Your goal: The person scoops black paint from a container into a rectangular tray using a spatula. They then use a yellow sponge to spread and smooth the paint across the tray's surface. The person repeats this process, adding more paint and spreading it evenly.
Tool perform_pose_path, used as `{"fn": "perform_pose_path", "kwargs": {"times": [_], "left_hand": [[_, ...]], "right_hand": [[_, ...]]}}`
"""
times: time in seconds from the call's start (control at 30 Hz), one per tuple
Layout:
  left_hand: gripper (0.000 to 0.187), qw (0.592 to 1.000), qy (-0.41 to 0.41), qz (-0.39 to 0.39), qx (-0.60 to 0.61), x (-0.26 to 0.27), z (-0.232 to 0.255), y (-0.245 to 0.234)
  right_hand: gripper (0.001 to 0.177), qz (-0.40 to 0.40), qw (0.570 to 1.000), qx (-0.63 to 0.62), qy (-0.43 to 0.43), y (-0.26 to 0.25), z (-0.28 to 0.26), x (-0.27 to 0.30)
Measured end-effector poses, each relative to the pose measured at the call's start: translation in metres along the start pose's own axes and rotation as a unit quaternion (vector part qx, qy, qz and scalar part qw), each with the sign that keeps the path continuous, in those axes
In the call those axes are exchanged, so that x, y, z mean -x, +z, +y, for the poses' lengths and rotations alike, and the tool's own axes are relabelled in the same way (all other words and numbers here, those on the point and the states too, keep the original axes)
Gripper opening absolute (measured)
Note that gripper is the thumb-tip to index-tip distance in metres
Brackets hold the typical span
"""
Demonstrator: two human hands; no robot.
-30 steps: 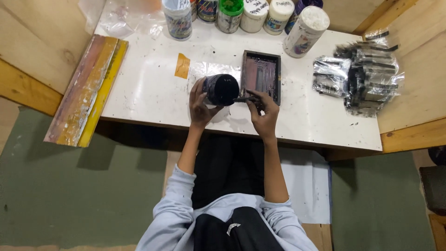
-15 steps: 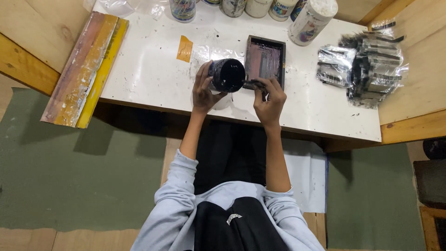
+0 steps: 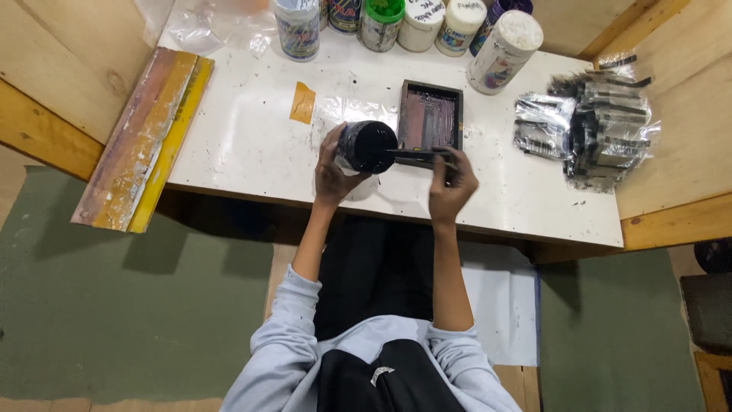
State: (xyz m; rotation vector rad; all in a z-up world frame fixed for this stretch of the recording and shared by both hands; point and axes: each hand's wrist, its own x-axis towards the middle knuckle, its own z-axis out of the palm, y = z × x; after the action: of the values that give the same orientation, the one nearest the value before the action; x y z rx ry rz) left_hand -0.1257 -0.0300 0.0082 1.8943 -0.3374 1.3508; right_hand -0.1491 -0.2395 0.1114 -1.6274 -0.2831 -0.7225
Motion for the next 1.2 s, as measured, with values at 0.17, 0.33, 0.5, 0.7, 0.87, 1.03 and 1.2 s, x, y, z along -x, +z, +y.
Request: {"fn": "perform_pose_path", "kwargs": {"times": [0.17, 0.33, 0.5, 0.7, 0.87, 1.03, 1.2], "left_hand": [[0.089, 1.0, 0.001, 0.003, -0.007, -0.004, 0.002, -0.001], [0.089, 1.0, -0.015, 0.01, -0.017, -0.006, -0.003, 0.001], [0.089, 0.999, 0.01, 0.038, -0.037, -0.015, 0.002, 0.002], [0.088, 0.998, 0.008, 0.04, -0.058, -0.012, -0.002, 0.005], [0.093, 0.997, -0.012, 0.039, -0.062, -0.011, -0.006, 0.007], [0.095, 0.997, -0.041, 0.027, -0.061, -0.006, -0.009, 0.005], [0.094, 0.995, -0.069, 0.017, -0.063, -0.008, -0.008, 0.005]], "right_hand": [[0.012, 0.079, 0.994, -0.061, 0.036, -0.022, 0.031, -0.011], [0.014, 0.116, 0.988, -0.09, 0.047, -0.037, 0.052, -0.021], [0.012, 0.111, 0.992, -0.044, 0.041, -0.043, 0.051, -0.029], [0.009, 0.113, 0.992, -0.036, 0.033, -0.05, 0.041, -0.042], [0.01, 0.128, 0.988, -0.066, 0.061, -0.046, 0.054, -0.051], [0.012, 0.139, 0.98, -0.08, 0.113, -0.04, 0.081, -0.051], [0.012, 0.157, 0.961, -0.139, 0.181, -0.025, 0.073, -0.058]]}}
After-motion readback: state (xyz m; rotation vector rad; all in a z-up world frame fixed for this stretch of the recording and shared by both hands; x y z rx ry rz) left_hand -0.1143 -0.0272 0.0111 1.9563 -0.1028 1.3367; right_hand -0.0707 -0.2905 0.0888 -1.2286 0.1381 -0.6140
